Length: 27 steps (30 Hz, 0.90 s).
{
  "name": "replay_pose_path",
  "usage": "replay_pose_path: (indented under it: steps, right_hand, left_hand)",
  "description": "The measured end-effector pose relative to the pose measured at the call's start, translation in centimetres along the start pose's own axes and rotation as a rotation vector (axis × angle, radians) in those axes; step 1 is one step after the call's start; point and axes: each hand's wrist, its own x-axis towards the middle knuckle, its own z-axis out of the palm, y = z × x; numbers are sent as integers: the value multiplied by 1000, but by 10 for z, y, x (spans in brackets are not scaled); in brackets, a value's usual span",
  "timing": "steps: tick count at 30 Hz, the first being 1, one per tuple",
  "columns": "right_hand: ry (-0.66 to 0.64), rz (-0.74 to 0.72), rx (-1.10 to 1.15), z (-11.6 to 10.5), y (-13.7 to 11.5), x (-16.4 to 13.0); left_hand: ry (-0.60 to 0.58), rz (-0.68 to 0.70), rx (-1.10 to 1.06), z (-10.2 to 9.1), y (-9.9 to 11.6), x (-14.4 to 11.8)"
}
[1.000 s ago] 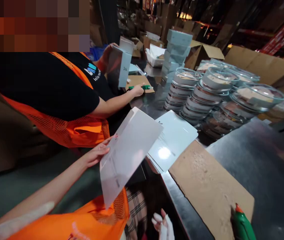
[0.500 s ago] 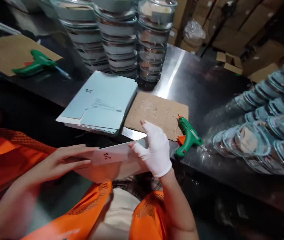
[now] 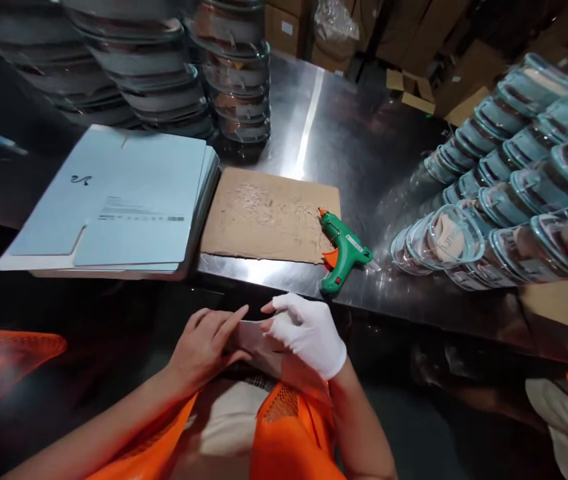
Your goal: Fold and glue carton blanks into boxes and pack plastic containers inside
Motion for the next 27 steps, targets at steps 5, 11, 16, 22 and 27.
replay_pose_path:
  steps: [5,11,16,22,27]
  right_hand:
    - [-120,-7,1,-17,0,-15]
    - [179,-125,13,-11,-2,-5]
    - [822,-389,251,-21,29,-20]
    - [576,24,247,18,88,-49]
    - [506,85,222,52,110,-47]
  left_hand:
    - [21,-12,-87,-22,-3,-8]
    - [-65,-60,-63,-50,-16,19]
    - [60,-201,-124,-50,-25,10]
    - [99,-727,-524,-32,-21,5]
    - [-1,-730,-758,-17,-13,11]
